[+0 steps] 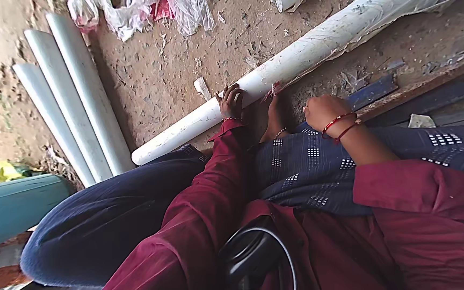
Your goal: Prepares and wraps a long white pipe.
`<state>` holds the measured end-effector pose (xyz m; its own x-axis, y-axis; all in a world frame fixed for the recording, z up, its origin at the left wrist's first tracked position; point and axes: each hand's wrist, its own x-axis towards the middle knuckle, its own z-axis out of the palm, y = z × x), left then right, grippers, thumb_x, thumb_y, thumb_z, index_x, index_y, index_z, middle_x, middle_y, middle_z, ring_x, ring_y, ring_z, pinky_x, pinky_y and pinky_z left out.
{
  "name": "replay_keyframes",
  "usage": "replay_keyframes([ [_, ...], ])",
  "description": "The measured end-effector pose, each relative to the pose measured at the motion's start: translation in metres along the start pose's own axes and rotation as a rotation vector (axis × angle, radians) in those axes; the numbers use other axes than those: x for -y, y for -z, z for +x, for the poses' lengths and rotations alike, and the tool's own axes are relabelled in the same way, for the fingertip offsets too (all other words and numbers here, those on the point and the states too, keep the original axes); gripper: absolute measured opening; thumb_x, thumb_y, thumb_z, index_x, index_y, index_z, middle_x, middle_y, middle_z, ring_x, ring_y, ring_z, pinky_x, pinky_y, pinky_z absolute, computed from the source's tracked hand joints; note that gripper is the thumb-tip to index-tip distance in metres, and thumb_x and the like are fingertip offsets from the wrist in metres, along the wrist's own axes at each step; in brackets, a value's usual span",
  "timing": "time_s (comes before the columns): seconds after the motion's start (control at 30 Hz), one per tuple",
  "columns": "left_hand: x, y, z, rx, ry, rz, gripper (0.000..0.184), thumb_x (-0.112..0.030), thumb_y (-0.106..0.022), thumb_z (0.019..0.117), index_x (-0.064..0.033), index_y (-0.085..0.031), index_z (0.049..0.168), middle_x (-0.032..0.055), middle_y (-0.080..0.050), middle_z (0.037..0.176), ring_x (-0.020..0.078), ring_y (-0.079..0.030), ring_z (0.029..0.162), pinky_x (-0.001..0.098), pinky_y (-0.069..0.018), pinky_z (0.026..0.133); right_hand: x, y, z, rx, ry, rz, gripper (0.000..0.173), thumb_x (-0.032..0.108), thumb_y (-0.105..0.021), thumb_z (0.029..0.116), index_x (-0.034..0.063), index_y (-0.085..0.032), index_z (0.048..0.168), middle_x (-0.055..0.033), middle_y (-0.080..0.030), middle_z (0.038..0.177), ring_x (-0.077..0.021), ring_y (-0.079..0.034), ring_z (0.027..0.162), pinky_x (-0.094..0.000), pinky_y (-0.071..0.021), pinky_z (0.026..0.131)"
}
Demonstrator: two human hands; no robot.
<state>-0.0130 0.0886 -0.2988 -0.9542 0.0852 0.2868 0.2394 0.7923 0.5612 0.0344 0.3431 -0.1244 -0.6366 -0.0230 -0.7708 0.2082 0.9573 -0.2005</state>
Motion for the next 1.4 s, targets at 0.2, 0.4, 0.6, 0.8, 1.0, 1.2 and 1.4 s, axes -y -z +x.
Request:
replay_keyframes([
  [0.2,-0.005,0.000,0.003,0.010,0.045,-0.017,0.017,-0.010,-0.067,0.0965,0.0006,-0.077,0.106,0.0170,-0.074,0.123,0.0397,-0.063,0.128,0.0657,-0.0291,0.117,0.001,0.000,-0.002,0.006,-0.012,-0.002,0.035,0.018,-0.044,0.1108,-0.0107,-0.064,0.106,-0.0327,-0.067,0.111,-0.0481,-0.065,0.111,-0.0636,-0.0486,0.085],
  [0.4,-0.004,0.003,0.003,0.063,0.110,-0.084,0.022,-0.008,-0.057,0.0982,0.0058,-0.069,0.110,0.0196,-0.069,0.129,0.0354,-0.058,0.134,0.0600,-0.0207,0.124,0.002,-0.003,-0.002,0.000,-0.019,-0.019,0.035,0.018,-0.044,0.1106,-0.0100,-0.065,0.105,-0.0325,-0.067,0.111,-0.0481,-0.065,0.111,-0.0633,-0.0487,0.086],
  [0.6,-0.018,0.001,0.014,0.183,0.393,-0.049,0.052,-0.031,-0.053,0.1020,-0.0048,-0.052,0.147,0.0124,-0.055,0.151,0.0299,-0.039,0.150,0.0625,0.0018,0.125,0.003,-0.003,-0.002,0.002,-0.011,-0.021,0.034,0.018,-0.045,0.1103,-0.0102,-0.065,0.105,-0.0324,-0.067,0.111,-0.0479,-0.065,0.112,-0.0630,-0.0488,0.086],
  [0.8,-0.033,-0.005,0.019,0.202,0.525,-0.009,0.047,-0.022,-0.048,0.1010,-0.0145,-0.057,0.146,0.0032,-0.050,0.157,0.0291,-0.024,0.157,0.0670,0.0063,0.122,0.001,-0.005,0.000,0.014,-0.009,-0.023,0.034,0.018,-0.045,0.1105,-0.0083,-0.065,0.109,-0.0311,-0.067,0.111,-0.0473,-0.065,0.112,-0.0631,-0.0486,0.087],
  [1.0,-0.031,-0.004,0.017,0.225,0.453,0.068,0.057,-0.009,-0.060,0.0903,-0.0162,-0.056,0.147,0.0037,-0.051,0.156,0.0307,-0.030,0.154,0.0703,-0.0001,0.121,0.000,-0.005,0.001,0.014,-0.024,-0.013,0.032,0.017,-0.046,0.1097,-0.0081,-0.066,0.109,-0.0311,-0.067,0.111,-0.0472,-0.065,0.111,-0.0632,-0.0487,0.087],
  [1.2,-0.005,-0.013,-0.006,0.021,0.184,-0.096,0.050,-0.016,-0.049,0.0894,-0.0047,-0.066,0.135,0.0141,-0.060,0.146,0.0397,-0.044,0.145,0.0724,-0.0090,0.118,0.001,-0.005,-0.002,0.021,-0.021,-0.011,0.032,0.017,-0.046,0.1099,-0.0086,-0.065,0.111,-0.0317,-0.067,0.113,-0.0481,-0.065,0.113,-0.0635,-0.0485,0.088],
  [1.4,-0.014,-0.010,0.006,0.083,0.326,-0.054,0.045,-0.032,-0.058,0.0967,-0.0117,-0.066,0.136,0.0079,-0.060,0.147,0.0343,-0.040,0.149,0.0699,-0.0047,0.120,0.002,-0.004,-0.001,0.014,-0.010,-0.019,0.033,0.018,-0.046,0.1100,-0.0086,-0.066,0.112,-0.0316,-0.067,0.114,-0.0474,-0.065,0.114,-0.0635,-0.0488,0.088],
])
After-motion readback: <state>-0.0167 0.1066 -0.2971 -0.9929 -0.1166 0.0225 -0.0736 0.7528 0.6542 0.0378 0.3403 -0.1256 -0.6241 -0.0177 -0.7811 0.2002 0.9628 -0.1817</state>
